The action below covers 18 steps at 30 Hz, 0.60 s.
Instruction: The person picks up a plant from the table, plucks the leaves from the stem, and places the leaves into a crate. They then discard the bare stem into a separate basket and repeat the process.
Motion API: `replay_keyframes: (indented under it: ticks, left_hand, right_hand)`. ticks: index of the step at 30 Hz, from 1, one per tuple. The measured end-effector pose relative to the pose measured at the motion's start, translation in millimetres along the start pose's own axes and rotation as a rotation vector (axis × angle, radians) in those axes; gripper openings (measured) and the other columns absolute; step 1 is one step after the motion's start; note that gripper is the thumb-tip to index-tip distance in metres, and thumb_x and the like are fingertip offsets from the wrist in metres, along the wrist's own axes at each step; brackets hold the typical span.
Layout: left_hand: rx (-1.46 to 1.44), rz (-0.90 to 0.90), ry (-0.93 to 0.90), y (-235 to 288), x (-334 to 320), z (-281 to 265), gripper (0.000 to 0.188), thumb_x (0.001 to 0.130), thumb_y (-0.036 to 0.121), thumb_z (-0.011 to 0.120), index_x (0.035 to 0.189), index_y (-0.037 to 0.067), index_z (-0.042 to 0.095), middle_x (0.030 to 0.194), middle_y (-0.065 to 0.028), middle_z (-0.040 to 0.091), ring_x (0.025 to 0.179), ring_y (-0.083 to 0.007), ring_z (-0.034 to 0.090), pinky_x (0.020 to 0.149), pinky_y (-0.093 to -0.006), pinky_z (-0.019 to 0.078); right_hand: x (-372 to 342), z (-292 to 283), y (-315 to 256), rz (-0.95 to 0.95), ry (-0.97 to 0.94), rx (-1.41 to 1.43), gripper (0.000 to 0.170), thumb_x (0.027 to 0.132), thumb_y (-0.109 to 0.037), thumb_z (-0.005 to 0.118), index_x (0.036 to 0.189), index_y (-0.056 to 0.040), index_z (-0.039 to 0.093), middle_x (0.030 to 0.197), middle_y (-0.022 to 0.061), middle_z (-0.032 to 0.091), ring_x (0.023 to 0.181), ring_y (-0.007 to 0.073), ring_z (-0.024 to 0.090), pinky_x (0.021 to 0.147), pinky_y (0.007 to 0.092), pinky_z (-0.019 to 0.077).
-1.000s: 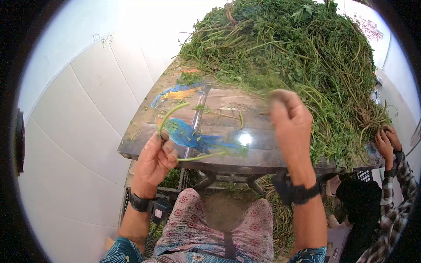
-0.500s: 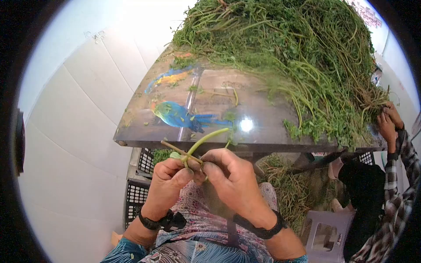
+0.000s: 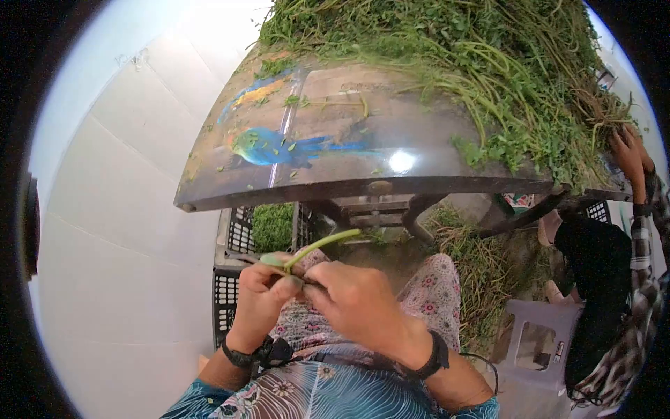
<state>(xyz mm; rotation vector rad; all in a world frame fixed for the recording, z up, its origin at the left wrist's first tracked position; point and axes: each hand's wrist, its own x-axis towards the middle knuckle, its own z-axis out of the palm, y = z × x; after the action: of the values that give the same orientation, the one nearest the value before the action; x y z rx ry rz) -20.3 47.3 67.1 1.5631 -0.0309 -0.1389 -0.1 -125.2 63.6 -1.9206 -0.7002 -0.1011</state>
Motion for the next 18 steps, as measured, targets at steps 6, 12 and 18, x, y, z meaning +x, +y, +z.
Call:
replay_keyframes:
  ticks: [6,12,18]
  left_hand:
    - [0.155,0.044,-0.058,-5,9,-6,0.014,0.083,0.006,0.052,0.092,-0.002,0.061,0.075,-0.0011,0.057,0.067,-0.0067,0.049,0.061,-0.021,0.0405]
    - [0.41,0.075,-0.239,-2,15,6,0.012,0.08,0.007,0.054,0.09,-0.001,0.057,0.067,-0.0098,0.054,0.058,-0.0165,0.052,0.056,-0.028,0.0417]
    - [0.582,0.227,-0.387,-1,24,11,0.013,0.079,0.005,0.055,0.091,0.001,0.056,0.069,-0.0124,0.054,0.061,-0.0238,0.056,0.057,-0.0302,0.0432]
  right_hand:
    - [-10,-11,38,0.187,0.086,0.243,0.019,0.079,-0.01,0.059,0.096,-0.0027,0.057,0.083,0.0117,0.062,0.073,0.022,0.061,0.066,0.0319,0.0479]
    - [-12,-37,33,0.527,0.164,0.508,0.023,0.081,-0.01,0.055,0.103,-0.0028,0.057,0.088,0.0053,0.062,0.079,0.012,0.058,0.069,0.0266,0.0468]
    - [2,-28,24,0.339,-0.107,0.27,0.021,0.076,-0.011,0.058,0.096,-0.0012,0.057,0.079,0.0076,0.061,0.072,0.0123,0.057,0.065,0.026,0.0463]
